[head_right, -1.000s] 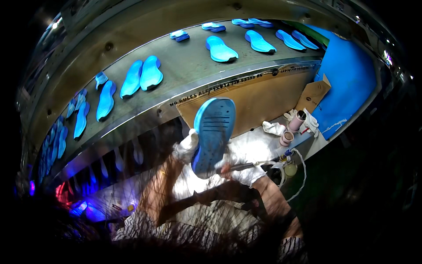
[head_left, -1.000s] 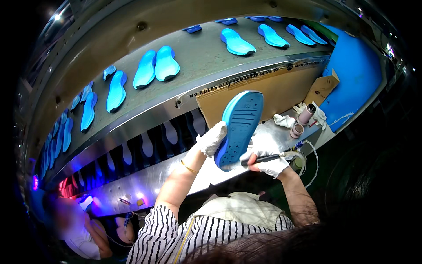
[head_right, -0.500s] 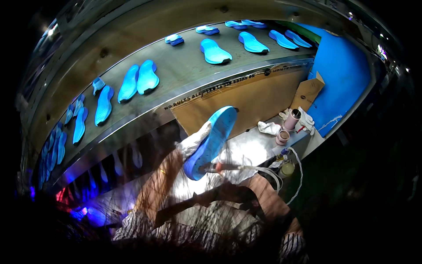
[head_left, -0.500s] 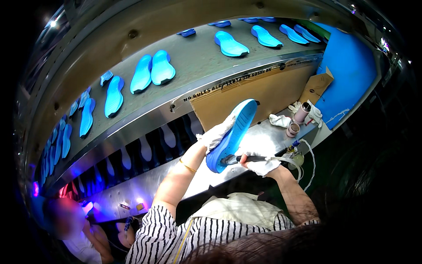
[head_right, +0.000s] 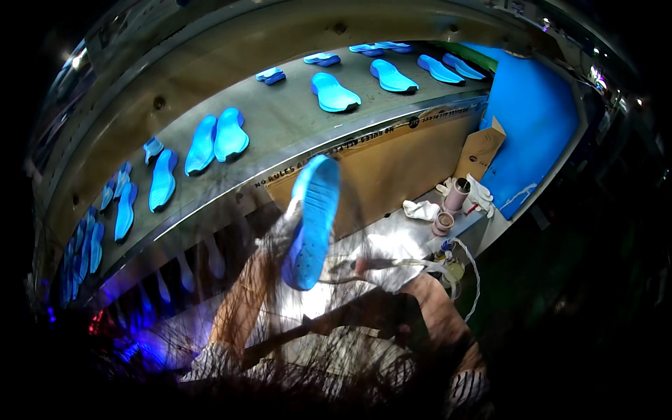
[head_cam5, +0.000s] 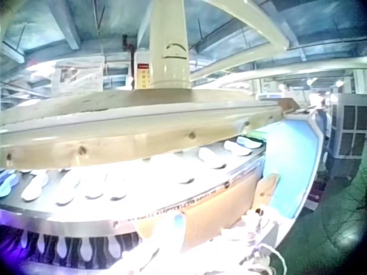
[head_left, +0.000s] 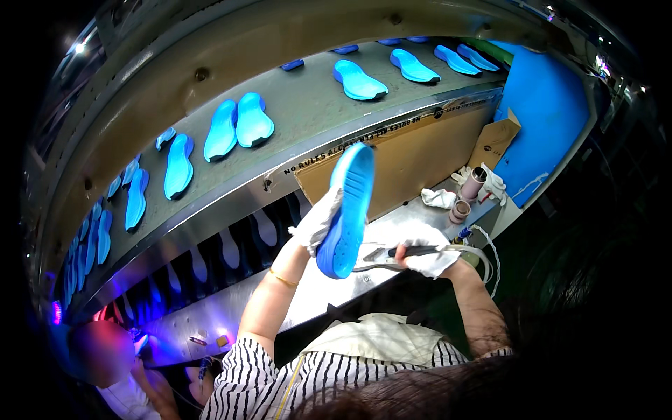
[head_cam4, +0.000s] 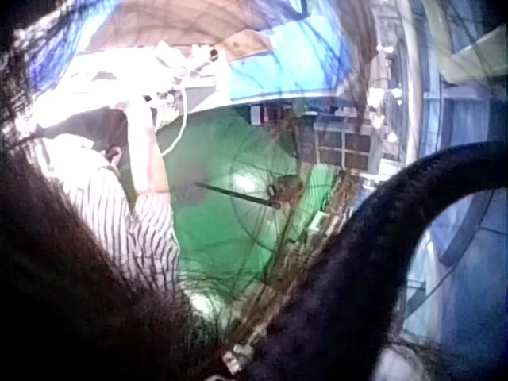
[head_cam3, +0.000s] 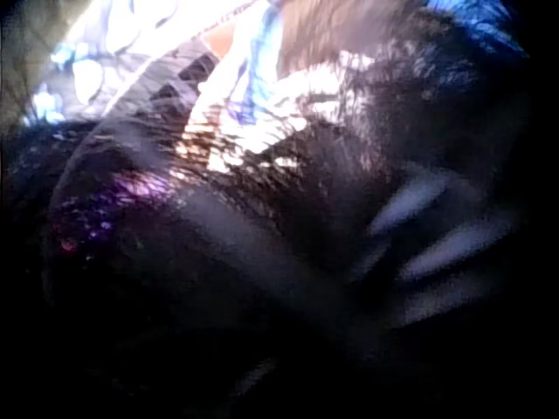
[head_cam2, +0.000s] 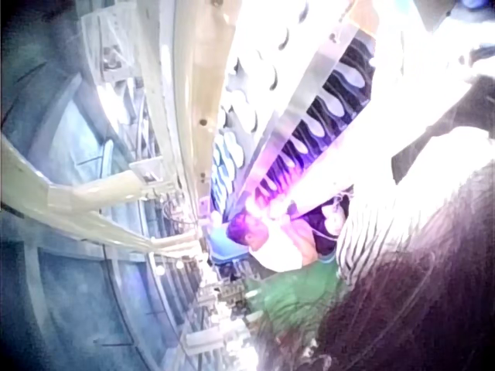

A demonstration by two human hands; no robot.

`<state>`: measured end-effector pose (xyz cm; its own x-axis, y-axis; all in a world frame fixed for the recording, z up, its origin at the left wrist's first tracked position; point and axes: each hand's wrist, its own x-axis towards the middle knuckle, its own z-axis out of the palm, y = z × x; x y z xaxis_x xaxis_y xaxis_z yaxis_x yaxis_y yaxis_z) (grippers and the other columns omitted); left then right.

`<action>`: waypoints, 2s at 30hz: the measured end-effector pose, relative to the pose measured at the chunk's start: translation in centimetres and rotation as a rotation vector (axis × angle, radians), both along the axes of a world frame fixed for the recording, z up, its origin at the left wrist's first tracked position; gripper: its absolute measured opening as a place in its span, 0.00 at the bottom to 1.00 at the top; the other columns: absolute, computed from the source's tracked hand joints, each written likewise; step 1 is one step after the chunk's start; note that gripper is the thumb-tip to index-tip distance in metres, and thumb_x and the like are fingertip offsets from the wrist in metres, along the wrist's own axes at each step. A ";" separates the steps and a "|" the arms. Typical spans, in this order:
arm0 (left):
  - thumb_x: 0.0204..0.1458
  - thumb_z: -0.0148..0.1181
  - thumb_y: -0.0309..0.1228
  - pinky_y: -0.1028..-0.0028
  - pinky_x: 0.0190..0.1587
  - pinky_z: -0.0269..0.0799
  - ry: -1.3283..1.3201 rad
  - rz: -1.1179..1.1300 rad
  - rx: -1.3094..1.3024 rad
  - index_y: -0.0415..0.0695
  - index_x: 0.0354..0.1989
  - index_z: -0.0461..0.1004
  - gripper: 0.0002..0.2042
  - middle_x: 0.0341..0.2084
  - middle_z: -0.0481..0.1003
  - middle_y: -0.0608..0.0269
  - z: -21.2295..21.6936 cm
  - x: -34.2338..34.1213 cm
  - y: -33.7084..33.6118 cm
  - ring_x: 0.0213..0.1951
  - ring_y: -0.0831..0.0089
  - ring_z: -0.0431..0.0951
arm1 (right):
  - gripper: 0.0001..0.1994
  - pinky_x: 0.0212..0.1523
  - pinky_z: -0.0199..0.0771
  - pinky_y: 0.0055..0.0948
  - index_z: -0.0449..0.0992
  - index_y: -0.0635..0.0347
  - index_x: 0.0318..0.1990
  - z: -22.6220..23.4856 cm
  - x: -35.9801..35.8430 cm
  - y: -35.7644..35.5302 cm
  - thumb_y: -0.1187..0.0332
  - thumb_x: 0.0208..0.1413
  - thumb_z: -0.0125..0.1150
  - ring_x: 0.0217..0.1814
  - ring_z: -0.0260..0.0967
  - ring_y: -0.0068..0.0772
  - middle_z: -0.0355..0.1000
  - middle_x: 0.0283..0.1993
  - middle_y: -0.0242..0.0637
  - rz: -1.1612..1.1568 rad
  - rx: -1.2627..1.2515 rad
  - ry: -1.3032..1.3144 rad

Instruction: The person picks up a blue shoe sole from a rack, uses a marking tool to apply marks or a substance to the heel and midsection, and then places the marked sole onto the rotating assembly line conveyor.

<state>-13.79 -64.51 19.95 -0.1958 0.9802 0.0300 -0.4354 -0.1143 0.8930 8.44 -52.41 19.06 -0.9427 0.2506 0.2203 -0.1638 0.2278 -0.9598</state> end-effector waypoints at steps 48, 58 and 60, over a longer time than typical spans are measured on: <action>0.46 0.42 0.67 0.57 0.49 0.70 -0.789 -0.017 0.224 0.40 0.55 0.61 0.41 0.47 0.69 0.49 -3.1 5.7 -0.7 0.46 0.56 0.72 | 0.05 0.31 0.70 0.21 0.74 0.62 0.31 2.0 -0.7 -5.0 0.75 0.44 0.63 0.27 0.70 0.21 0.74 0.27 0.36 -0.435 -0.083 0.161; 0.50 0.34 0.66 0.57 0.55 0.65 -0.639 -0.072 0.273 0.43 0.63 0.52 0.41 0.58 0.60 0.51 -1.7 6.5 -0.9 0.55 0.56 0.66 | 0.03 0.23 0.73 0.22 0.69 0.73 0.28 -0.1 -0.9 -7.4 0.81 0.49 0.55 0.22 0.70 0.30 0.71 0.26 0.48 -0.253 -0.234 0.226; 0.50 0.36 0.64 0.58 0.56 0.63 -0.825 -0.099 0.316 0.43 0.63 0.50 0.41 0.59 0.58 0.50 -3.9 5.5 -0.1 0.56 0.57 0.64 | 0.04 0.23 0.74 0.21 0.70 0.75 0.28 -0.3 -1.0 -7.0 0.79 0.50 0.54 0.23 0.70 0.34 0.70 0.25 0.51 -0.259 -0.590 0.148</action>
